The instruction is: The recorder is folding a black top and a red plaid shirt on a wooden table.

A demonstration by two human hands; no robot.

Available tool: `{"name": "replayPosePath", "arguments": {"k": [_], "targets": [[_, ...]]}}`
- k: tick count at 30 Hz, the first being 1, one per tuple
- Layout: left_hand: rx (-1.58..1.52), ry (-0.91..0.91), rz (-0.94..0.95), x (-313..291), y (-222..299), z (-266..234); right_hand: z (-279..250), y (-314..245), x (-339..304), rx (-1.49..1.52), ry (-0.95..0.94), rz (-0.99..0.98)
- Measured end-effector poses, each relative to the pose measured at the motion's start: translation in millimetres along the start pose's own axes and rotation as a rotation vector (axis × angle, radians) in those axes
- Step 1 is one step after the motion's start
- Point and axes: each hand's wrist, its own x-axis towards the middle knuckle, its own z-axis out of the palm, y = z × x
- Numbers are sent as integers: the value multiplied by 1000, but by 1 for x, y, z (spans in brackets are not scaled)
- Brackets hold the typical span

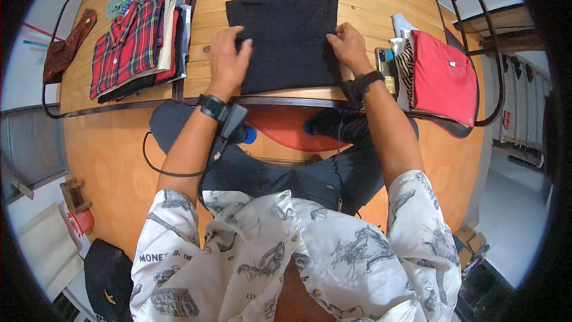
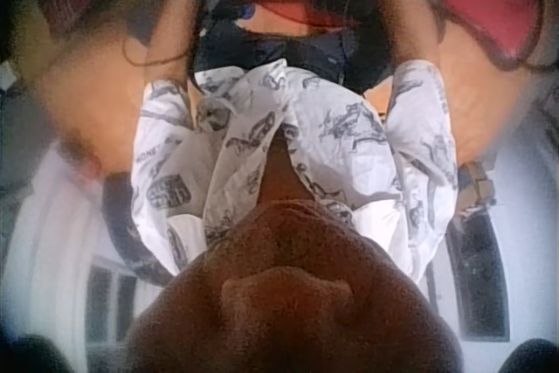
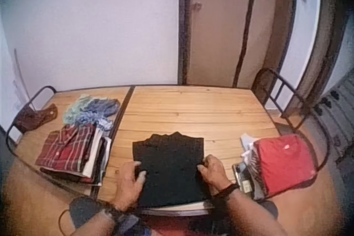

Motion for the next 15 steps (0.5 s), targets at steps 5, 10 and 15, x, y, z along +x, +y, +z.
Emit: {"name": "replayPosePath", "arguments": {"k": [5,10,15], "targets": [[185,-170,403,-27,24,9,-18,-58,-27,-260,0,-245],[490,-359,346,-31,7,26,1,-67,-50,-446,-112,-471],[520,-348,348,-34,-5,26,3,-64,-55,-467,-75,-445]]}}
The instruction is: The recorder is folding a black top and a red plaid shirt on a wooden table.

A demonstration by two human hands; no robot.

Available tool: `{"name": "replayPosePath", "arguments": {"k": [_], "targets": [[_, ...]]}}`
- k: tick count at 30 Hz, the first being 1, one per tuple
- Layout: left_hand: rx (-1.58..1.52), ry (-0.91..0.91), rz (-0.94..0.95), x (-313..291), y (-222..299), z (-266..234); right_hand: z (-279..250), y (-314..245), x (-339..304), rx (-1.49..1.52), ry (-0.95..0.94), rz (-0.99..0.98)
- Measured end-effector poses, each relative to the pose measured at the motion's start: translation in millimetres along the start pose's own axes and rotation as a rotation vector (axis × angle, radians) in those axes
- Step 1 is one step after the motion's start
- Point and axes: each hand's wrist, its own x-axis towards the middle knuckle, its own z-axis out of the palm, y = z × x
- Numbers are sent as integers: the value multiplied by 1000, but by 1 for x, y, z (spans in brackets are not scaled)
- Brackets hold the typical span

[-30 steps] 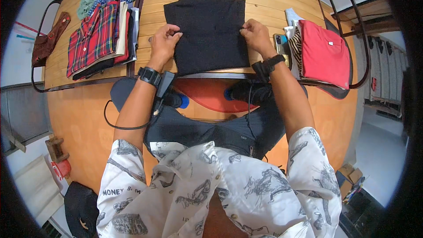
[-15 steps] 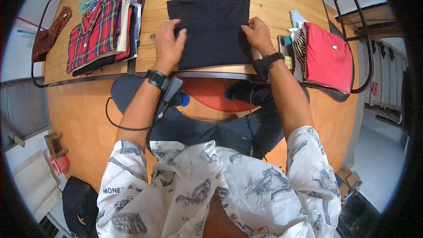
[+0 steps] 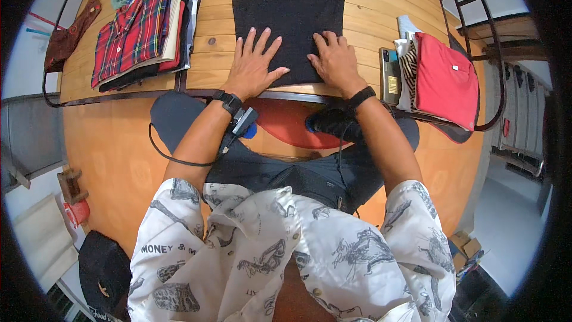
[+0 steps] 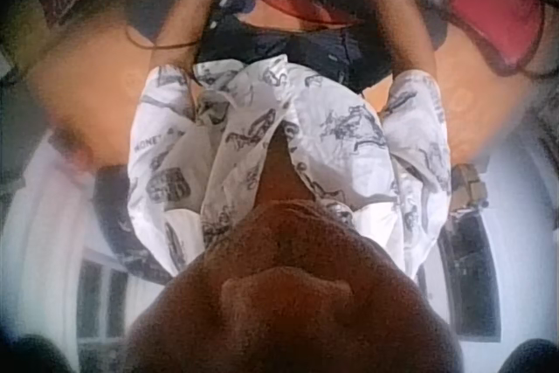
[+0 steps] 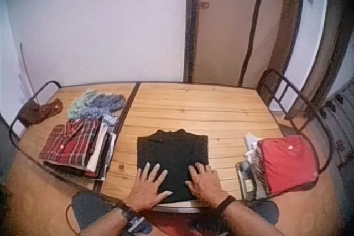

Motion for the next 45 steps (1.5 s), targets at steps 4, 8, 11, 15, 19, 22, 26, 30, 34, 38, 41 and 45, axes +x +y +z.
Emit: {"name": "replayPosePath", "arguments": {"k": [4,8,11,15,19,22,26,30,34,38,41,45], "targets": [[24,-27,-33,1,3,-1,1,0,-1,-18,-18,-3],[13,-10,-16,1,3,0,0,3,0,10,-67,10],[-15,-29,-8,2,3,-6,2,10,-2,56,-32,18],[2,-46,-34,1,-3,-9,5,17,-8,43,13,-2],[-44,-54,-93,2,-7,-14,-4,19,1,91,-93,-7],[-57,-92,-86,11,-10,-26,-4,42,17,184,-173,7],[-235,-41,-184,44,-55,-35,-29,69,52,203,-280,61],[-409,-27,-335,81,-114,-37,-30,106,91,143,-302,32],[-450,74,-327,109,-154,-12,-13,126,122,100,-296,-15],[-288,47,-310,135,-152,-19,10,143,151,124,-286,-29],[-213,49,-222,148,-161,-10,22,148,168,181,-341,-15],[-343,-24,-220,166,-164,-5,37,161,187,269,-409,-30]]}}
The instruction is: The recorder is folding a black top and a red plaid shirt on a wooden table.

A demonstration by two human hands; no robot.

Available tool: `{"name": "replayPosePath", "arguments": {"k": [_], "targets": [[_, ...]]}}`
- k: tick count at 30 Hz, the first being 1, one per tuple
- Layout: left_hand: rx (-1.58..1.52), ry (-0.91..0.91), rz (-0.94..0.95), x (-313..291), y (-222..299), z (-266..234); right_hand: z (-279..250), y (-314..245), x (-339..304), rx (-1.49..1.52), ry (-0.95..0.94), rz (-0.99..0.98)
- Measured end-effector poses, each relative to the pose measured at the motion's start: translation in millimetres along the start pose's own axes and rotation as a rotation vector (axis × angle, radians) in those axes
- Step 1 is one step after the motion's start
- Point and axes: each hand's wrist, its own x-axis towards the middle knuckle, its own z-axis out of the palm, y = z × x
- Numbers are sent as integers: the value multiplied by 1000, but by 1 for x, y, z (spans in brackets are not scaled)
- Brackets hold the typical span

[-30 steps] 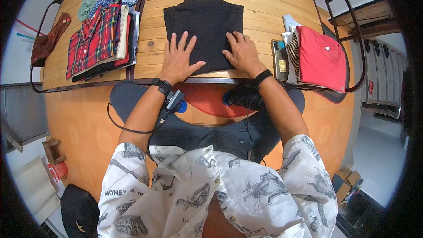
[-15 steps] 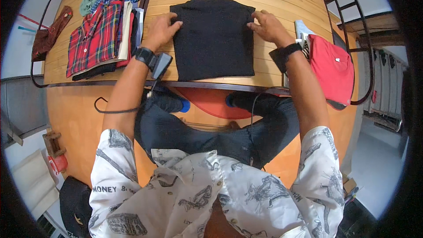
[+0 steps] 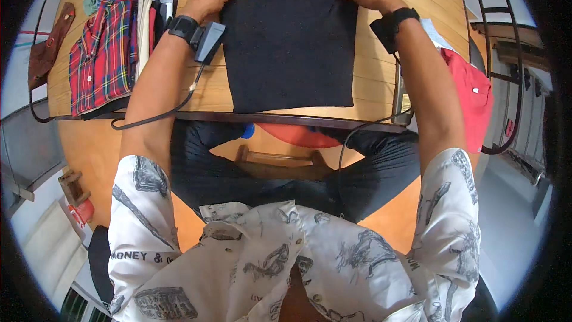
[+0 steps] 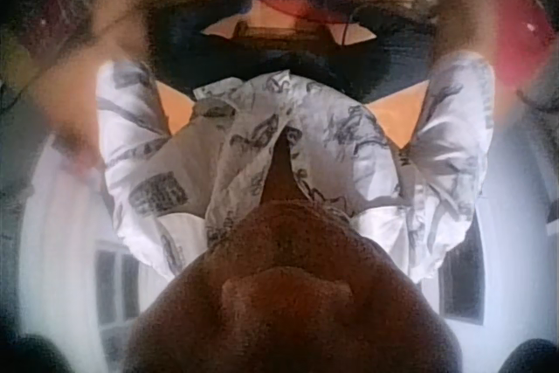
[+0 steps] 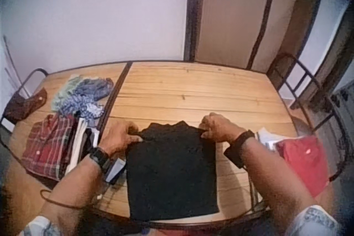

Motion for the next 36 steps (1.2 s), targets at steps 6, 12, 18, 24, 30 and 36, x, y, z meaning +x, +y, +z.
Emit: {"name": "replayPosePath", "arguments": {"k": [6,12,18,24,30,36], "targets": [[-280,-196,-47,21,-35,3,4,-9,20,57,-71,29],[-149,-154,68,15,-25,3,9,-11,14,114,-59,-11],[-431,-56,173,-49,37,-32,-29,-56,-41,164,4,-66],[-425,-52,172,-140,82,-54,-38,-105,-122,280,50,-93],[-361,-117,232,-209,88,-18,37,-103,-186,44,5,-262],[-312,-137,142,-222,89,-5,41,-109,-208,53,99,-183]]}}
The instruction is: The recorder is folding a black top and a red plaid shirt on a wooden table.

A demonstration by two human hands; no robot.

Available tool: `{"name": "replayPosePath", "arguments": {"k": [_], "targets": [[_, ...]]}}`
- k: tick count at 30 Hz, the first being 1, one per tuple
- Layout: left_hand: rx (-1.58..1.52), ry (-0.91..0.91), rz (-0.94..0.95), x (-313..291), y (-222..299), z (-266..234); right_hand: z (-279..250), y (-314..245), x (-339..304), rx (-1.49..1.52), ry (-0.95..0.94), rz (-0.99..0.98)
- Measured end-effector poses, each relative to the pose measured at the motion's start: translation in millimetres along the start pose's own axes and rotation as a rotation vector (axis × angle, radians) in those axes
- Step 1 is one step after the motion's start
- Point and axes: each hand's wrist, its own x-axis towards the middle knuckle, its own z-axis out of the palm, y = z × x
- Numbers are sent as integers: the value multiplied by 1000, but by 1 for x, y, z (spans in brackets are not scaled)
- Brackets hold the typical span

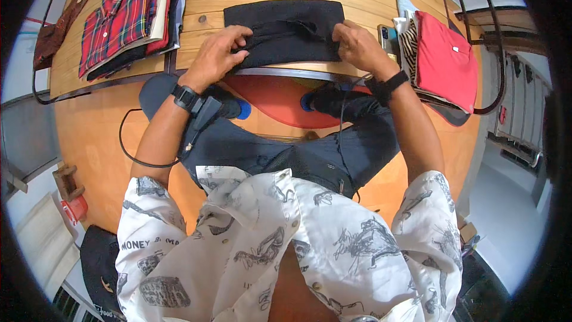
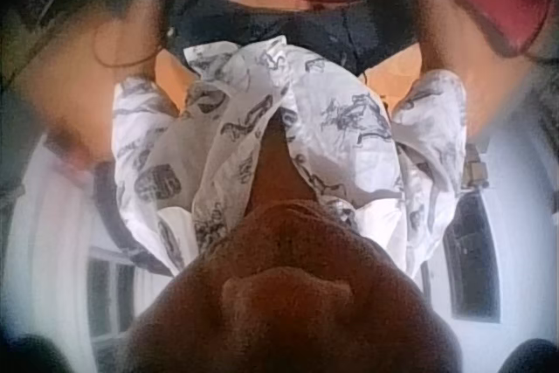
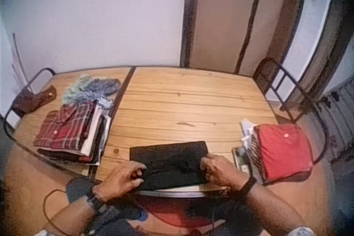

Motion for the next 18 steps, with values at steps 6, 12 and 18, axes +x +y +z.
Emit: {"name": "replayPosePath", "arguments": {"k": [6,12,18], "targets": [[40,290,47,16,10,19,3,-36,19,55,171,-31],[-71,152,22,17,8,29,22,-32,28,84,100,-14],[179,-80,201,-2,24,19,27,-32,8,-21,15,-108]]}}
